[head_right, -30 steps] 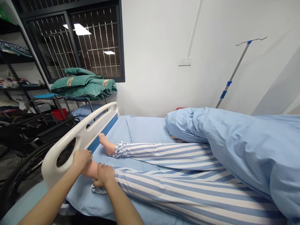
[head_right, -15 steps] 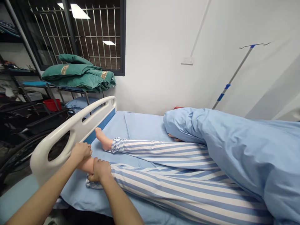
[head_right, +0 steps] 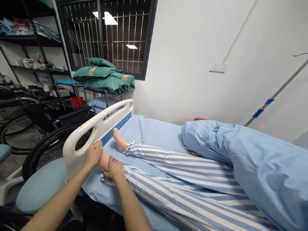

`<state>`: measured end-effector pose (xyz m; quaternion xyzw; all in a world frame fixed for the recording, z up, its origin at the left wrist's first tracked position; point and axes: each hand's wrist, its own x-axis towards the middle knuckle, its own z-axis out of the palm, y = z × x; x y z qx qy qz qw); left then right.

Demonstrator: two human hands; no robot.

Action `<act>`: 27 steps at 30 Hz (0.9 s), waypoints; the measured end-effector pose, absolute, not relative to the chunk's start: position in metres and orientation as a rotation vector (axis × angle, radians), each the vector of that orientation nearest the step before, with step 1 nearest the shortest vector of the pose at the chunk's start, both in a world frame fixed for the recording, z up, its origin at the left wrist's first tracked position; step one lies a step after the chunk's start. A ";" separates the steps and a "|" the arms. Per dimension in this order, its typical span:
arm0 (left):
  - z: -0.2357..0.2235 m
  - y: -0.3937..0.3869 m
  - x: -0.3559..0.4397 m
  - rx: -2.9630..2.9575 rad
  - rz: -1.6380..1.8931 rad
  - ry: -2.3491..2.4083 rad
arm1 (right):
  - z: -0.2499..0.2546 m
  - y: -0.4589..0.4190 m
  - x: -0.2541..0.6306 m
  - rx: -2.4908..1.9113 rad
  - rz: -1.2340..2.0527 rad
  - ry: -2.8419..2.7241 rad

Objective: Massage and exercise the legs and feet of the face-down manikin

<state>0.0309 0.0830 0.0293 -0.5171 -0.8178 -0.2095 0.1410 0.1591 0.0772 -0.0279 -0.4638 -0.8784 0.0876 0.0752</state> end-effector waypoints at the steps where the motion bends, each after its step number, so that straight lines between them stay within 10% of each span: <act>1: 0.027 0.082 0.031 -1.462 -0.644 -2.369 | -0.027 0.077 0.159 -1.391 0.269 -2.636; 27: 0.058 0.104 0.041 -1.843 0.240 -2.348 | -0.028 0.077 0.160 -1.358 0.267 -2.614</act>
